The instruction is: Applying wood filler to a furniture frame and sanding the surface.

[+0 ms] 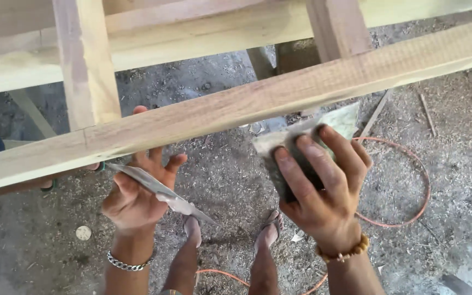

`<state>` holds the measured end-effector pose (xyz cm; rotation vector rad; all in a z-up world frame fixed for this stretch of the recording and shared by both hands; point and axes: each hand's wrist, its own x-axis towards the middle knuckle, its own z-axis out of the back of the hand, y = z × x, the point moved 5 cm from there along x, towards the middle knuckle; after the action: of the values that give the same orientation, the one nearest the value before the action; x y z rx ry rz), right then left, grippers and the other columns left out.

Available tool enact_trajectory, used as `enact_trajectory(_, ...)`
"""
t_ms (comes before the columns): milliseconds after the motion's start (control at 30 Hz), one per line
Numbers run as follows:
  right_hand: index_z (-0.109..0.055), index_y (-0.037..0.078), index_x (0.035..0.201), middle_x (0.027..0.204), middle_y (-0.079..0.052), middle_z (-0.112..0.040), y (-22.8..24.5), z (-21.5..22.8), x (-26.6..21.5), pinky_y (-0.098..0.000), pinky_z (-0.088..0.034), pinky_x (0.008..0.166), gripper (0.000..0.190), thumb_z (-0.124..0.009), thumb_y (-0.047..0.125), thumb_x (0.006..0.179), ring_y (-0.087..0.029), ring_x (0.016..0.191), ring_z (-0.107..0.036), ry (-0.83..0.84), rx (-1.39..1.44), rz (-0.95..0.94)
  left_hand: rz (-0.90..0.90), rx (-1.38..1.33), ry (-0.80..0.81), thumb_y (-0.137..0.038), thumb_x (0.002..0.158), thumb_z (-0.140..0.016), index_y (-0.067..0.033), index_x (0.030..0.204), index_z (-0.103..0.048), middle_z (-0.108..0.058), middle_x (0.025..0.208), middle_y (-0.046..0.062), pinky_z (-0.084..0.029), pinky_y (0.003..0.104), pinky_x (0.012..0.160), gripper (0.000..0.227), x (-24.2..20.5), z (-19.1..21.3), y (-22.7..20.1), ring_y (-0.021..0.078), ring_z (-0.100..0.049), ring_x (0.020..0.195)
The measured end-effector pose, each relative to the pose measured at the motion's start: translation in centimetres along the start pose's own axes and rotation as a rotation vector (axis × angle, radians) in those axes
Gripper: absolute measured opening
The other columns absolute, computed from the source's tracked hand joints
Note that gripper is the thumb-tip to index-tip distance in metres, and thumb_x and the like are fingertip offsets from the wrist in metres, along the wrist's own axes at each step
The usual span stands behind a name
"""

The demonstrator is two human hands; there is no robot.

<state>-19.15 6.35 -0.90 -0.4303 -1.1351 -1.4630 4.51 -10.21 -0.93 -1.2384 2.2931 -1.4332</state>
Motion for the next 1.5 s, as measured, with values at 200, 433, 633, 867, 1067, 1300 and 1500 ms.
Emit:
enact_trajectory(200, -0.072, 0.018, 0.132, 0.143, -0.003, -0.053, 0.5, -3.1, 0.4, -0.0559, -0.037, 0.114, 0.041, -0.079, 0.009, 0.093, -0.034, 0.138, -0.048, -0.034, -0.172, 0.127, 0.029, -0.102, 0.082, -0.03, 0.11, -0.069, -0.0227, 0.152, -0.055, -0.041, 0.165, -0.001, -0.039, 0.048, 0.115, 0.045, -1.3, 1.7, -0.4, 0.0212, -0.032, 0.151)
enact_trajectory(433, -0.071, 0.008, 0.125, 0.136, -0.01, -0.058, 0.9, -3.0, -1.4, -0.0543, -0.041, 0.107, 0.05, -0.075, 0.009, 0.075, -0.035, 0.132, -0.051, 0.02, -0.02, 0.019, 0.061, -0.108, 0.121, -0.03, 0.11, -0.067, -0.0197, 0.148, -0.06, -0.05, 0.16, -0.001, -0.037, 0.049, 0.116, 0.04, -1.1, 1.2, -1.0, 0.0251, -0.036, 0.155)
enact_trajectory(633, -0.059, 0.001, 0.131, 0.135, -0.012, -0.059, 3.1, -2.5, 0.3, -0.0424, -0.05, 0.109, 0.051, -0.047, -0.015, 0.084, -0.031, 0.136, -0.053, -0.224, 0.194, -0.429, 0.021, -0.081, -0.021, -0.035, 0.103, -0.069, -0.0248, 0.152, -0.059, -0.043, 0.167, -0.003, -0.035, 0.055, 0.125, 0.05, -4.3, 3.9, -4.0, 0.0223, -0.027, 0.159)
enact_trajectory(867, -0.065, 0.01, 0.13, 0.138, -0.011, -0.056, 11.4, -8.7, -1.5, -0.0516, -0.044, 0.117, 0.057, -0.067, 0.0, 0.073, -0.034, 0.138, -0.049, 0.047, 0.117, -0.123, -0.157, -0.141, -0.197, -0.039, 0.097, -0.07, -0.0175, 0.12, -0.078, -0.017, 0.173, -0.002, -0.036, 0.05, 0.121, 0.032, -7.1, 9.3, -10.8, 0.0242, -0.027, 0.154)
enact_trajectory(1067, -0.067, 0.02, 0.133, 0.142, -0.006, -0.052, 16.3, -11.0, 0.4, -0.0564, -0.038, 0.115, 0.049, -0.074, 0.009, 0.086, -0.034, 0.138, -0.045, -0.035, -0.029, 0.101, -0.222, -0.136, -0.012, -0.037, 0.109, -0.063, -0.0106, 0.108, -0.081, -0.025, 0.173, 0.004, -0.036, 0.048, 0.125, 0.032, -7.0, 10.4, -13.8, 0.0259, -0.029, 0.16)
enact_trajectory(1300, -0.067, 0.022, 0.135, 0.146, -0.001, -0.048, 16.2, -15.6, -0.6, -0.0539, -0.033, 0.122, 0.039, -0.076, 0.007, 0.1, -0.029, 0.142, -0.039, -0.189, -0.166, 0.195, -0.175, -0.154, 0.065, -0.037, 0.112, -0.06, -0.0102, 0.109, -0.082, -0.037, 0.166, 0.005, -0.038, 0.043, 0.118, 0.034, -7.8, 11.9, -14.3, 0.0241, -0.033, 0.15)
enact_trajectory(1500, -0.062, 0.002, 0.124, 0.129, -0.017, -0.063, 15.0, -11.4, -1.4, -0.0484, -0.049, 0.109, 0.047, -0.056, -0.012, 0.079, -0.034, 0.128, -0.055, -0.136, -0.037, -0.208, -0.134, -0.13, 0.056, -0.034, 0.106, -0.064, -0.0148, 0.114, -0.082, -0.018, 0.174, 0.009, -0.031, 0.048, 0.131, 0.028, -7.4, 11.8, -15.3, 0.0242, -0.018, 0.163)
